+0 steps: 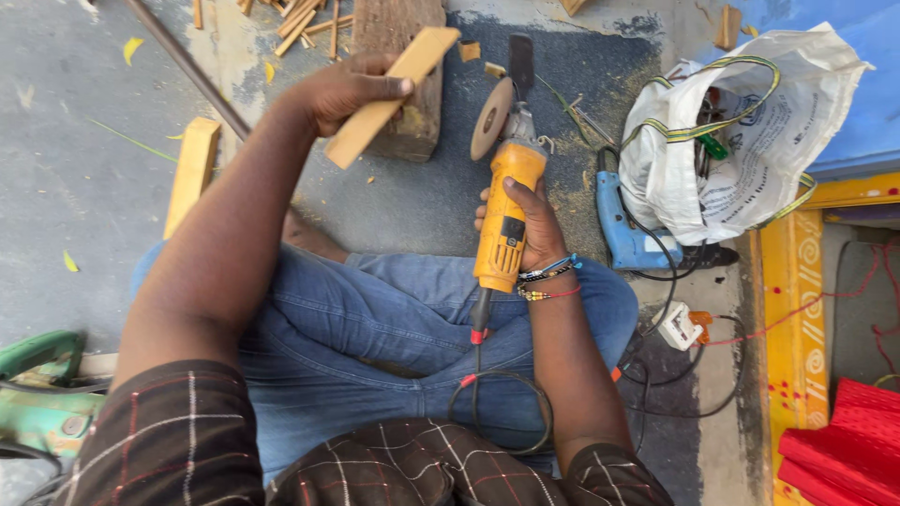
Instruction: The person uses an angle grinder with a sanding disc on the edges of wooden strips and then applies adhesive from a small bottle to join the pieces into a right-angled frame. They work on a stone-tiled floor surrounded by a hammer, chisel, and wooden blocks.
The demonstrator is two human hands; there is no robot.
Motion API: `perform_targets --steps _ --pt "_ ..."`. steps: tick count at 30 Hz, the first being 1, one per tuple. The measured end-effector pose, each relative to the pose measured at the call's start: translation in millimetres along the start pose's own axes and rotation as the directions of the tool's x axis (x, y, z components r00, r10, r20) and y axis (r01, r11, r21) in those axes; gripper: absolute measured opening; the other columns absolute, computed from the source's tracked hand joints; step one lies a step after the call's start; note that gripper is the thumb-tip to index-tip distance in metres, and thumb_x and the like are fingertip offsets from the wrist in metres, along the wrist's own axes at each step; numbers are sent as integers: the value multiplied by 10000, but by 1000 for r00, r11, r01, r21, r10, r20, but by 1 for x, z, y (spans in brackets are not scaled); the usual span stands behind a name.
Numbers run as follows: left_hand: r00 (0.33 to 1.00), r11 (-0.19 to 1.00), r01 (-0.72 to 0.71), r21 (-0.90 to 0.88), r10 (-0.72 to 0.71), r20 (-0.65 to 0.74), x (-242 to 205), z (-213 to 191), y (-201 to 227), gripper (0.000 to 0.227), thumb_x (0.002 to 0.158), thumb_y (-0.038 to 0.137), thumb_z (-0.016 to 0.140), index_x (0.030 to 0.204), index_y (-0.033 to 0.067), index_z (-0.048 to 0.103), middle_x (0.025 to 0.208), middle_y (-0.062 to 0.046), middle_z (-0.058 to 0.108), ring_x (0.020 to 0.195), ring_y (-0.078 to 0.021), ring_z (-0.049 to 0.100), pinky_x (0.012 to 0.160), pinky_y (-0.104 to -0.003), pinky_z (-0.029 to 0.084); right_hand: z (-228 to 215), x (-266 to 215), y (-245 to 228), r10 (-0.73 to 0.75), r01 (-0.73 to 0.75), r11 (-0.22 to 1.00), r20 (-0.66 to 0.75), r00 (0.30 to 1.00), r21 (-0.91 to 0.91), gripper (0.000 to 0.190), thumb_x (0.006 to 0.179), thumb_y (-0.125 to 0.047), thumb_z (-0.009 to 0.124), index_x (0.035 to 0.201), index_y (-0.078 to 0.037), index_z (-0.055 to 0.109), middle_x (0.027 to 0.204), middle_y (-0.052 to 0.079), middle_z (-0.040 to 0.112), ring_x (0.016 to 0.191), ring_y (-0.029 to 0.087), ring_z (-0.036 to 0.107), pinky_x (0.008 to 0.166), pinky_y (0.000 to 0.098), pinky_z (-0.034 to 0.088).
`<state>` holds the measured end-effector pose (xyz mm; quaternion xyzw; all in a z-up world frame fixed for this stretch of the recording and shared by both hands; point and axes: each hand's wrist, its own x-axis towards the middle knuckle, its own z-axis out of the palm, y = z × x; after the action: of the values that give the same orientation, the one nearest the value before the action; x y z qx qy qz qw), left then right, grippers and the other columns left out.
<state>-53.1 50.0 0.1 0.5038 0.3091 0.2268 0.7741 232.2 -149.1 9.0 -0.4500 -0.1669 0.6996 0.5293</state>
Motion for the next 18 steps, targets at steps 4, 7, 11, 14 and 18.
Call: perform_targets --steps 4,7,11,14,18 --pt "983 768 25 640 98 -156 8 -1 5 476 930 317 789 1301 44 670 1085 -132 750 957 -212 715 858 -381 582 4 -3 -3 -12 12 1000 -14 1000 -1 534 893 -229 780 1307 -100 469 953 134 682 758 243 731 670 418 660" --pt "883 165 -2 986 463 -76 20 11 -1 635 834 215 820 1430 95 636 1206 -178 704 1052 -312 672 956 -444 534 3 -6 -7 -44 44 999 -56 997 -17 533 898 -223 763 1325 -112 463 958 138 683 755 238 728 662 412 654" --pt "891 -166 117 979 452 -30 31 23 -11 566 847 348 823 1382 273 653 1204 -63 718 1107 -279 666 1046 -495 443 1 -3 -10 -64 64 998 -17 998 6 517 938 -219 755 1341 -80 462 978 147 670 780 246 728 680 418 653" --pt "760 -282 106 954 642 105 25 33 -14 542 761 435 808 1276 323 683 1183 -8 716 1140 -273 666 1024 -504 437 -5 -3 -9 -68 69 997 -39 997 23 511 935 -231 748 1328 -89 453 979 139 668 778 247 727 678 421 656" --pt "758 -8 -171 985 638 137 -13 70 -8 521 967 460 726 1338 99 668 1251 -105 688 1135 -329 679 1015 -471 522 -13 -1 -13 -96 98 993 -33 995 62 504 932 -236 741 1321 -104 449 976 131 662 791 249 722 699 428 655"
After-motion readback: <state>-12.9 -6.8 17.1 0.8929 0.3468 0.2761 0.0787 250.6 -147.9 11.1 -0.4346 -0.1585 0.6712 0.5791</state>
